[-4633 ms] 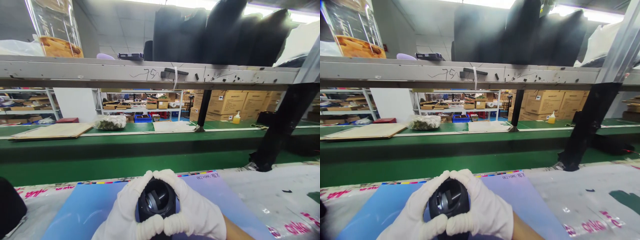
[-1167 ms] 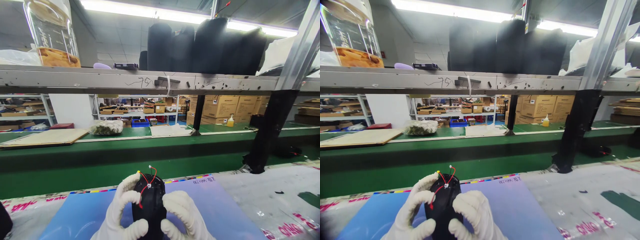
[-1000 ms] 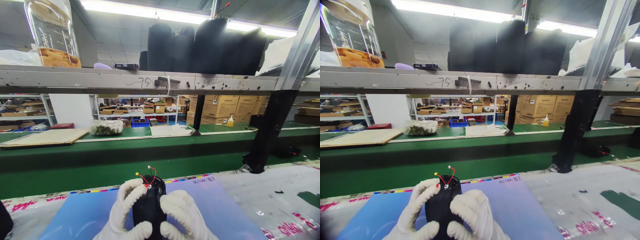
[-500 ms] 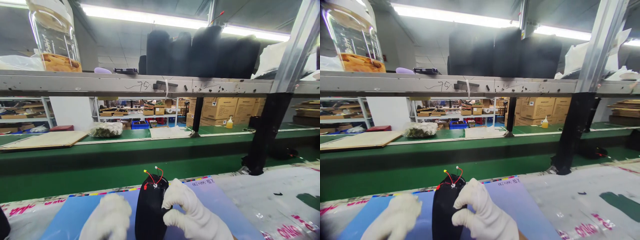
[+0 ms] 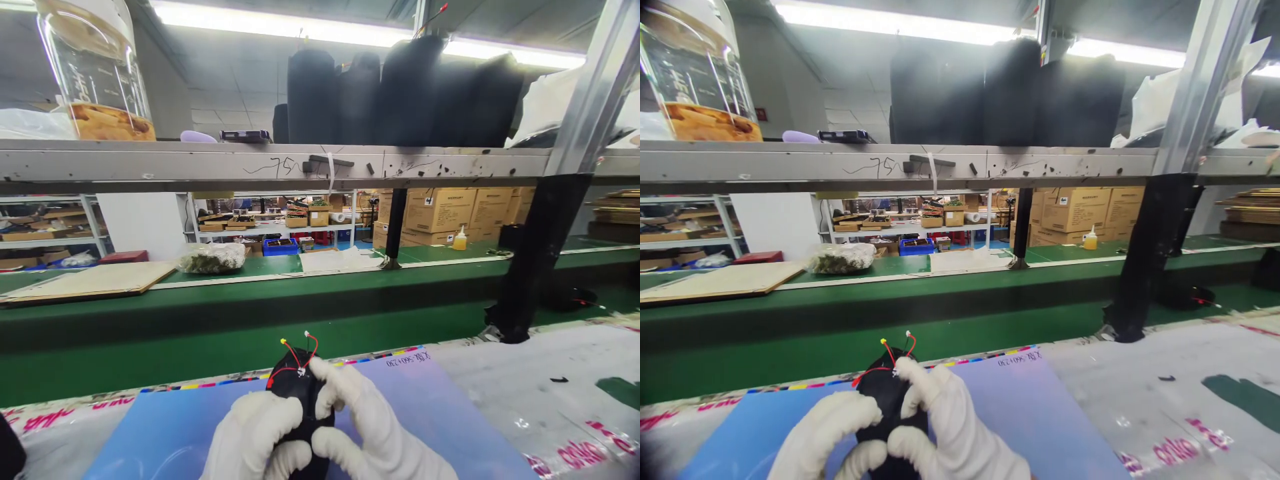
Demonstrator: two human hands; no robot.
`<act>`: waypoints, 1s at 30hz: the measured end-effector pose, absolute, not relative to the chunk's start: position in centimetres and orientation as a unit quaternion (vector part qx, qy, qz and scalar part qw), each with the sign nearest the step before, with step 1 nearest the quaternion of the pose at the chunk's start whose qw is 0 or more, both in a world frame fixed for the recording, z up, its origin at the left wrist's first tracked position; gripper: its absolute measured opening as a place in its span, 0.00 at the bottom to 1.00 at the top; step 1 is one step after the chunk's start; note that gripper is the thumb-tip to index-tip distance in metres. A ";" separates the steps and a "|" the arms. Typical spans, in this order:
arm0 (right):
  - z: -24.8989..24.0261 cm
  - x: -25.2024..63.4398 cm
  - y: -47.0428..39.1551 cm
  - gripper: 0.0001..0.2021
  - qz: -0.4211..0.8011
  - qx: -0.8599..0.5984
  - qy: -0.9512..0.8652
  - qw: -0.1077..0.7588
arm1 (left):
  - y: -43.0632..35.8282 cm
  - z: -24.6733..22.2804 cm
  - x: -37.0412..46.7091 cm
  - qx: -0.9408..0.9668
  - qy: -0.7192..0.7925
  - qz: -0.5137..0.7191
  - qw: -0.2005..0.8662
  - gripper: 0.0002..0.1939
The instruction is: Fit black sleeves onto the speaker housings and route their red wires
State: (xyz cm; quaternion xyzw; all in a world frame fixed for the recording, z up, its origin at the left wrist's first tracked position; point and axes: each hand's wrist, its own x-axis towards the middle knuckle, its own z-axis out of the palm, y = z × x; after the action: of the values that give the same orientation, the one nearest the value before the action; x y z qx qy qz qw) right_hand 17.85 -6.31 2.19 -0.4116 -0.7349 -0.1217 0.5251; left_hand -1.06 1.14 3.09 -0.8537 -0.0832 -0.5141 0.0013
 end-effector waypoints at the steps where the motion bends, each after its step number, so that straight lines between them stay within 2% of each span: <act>1: 2.0 17.8 -6.3 0.27 -0.094 -0.429 -0.718 0.540 | 1.3 3.8 -1.1 -0.865 -0.069 -0.497 -0.001 0.09; 2: 2.0 17.7 -6.2 0.26 -0.086 -0.430 -0.710 0.551 | 1.3 4.4 -1.0 -0.872 -0.065 -0.484 -0.004 0.09; 4: 2.3 17.5 -5.9 0.15 -0.122 -0.385 -0.725 0.558 | 1.2 5.0 -0.8 -0.873 -0.084 -0.480 -0.030 0.13; 5: 2.5 17.4 -5.7 0.14 -0.153 -0.354 -0.737 0.555 | 1.0 5.0 -0.7 -0.866 -0.104 -0.486 -0.053 0.14; 7: 3.1 17.3 -5.4 0.18 -0.186 -0.326 -0.757 0.535 | 0.8 4.7 -0.6 -0.851 -0.128 -0.497 -0.114 0.14; 10: 3.7 17.5 -5.6 0.18 -0.166 -0.358 -0.781 0.485 | 0.5 3.8 -0.7 -0.828 -0.149 -0.506 -0.192 0.24; 12: 3.8 17.7 -5.8 0.18 -0.150 -0.375 -0.791 0.460 | 0.5 3.4 -0.8 -0.818 -0.154 -0.516 -0.201 0.28; 18: 3.1 17.4 -5.4 0.18 -0.195 -0.344 -0.767 0.506 | 0.0 3.9 -0.6 -0.830 -0.113 -0.536 -0.107 0.17; 20: 3.4 17.1 -6.0 0.17 -0.210 -0.348 -0.769 0.493 | -0.1 4.5 -0.4 -0.854 -0.096 -0.505 -0.080 0.11; 22: 4.2 17.1 -7.4 0.14 -0.208 -0.384 -0.767 0.471 | -0.1 5.1 -0.4 -0.865 -0.081 -0.490 -0.072 0.11; 24: 5.2 17.8 -8.8 0.11 -0.159 -0.442 -0.740 0.481 | -0.3 5.5 -0.6 -0.858 -0.080 -0.496 -0.106 0.10; 28: 5.8 19.8 -8.7 0.05 0.027 -0.494 -0.612 0.617 | -0.6 5.3 -1.2 -0.841 -0.109 -0.492 -0.197 0.15; 30: 5.2 20.2 -7.3 0.06 0.134 -0.522 -0.592 0.598 | -0.3 5.0 -1.3 -0.841 -0.115 -0.488 -0.202 0.13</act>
State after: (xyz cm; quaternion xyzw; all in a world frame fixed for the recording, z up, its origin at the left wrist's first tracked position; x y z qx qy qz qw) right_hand 20.23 -7.33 5.15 -0.5224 -0.5924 0.1343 0.5984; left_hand -1.26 -0.34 4.98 -0.8414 -0.1145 -0.4881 -0.2017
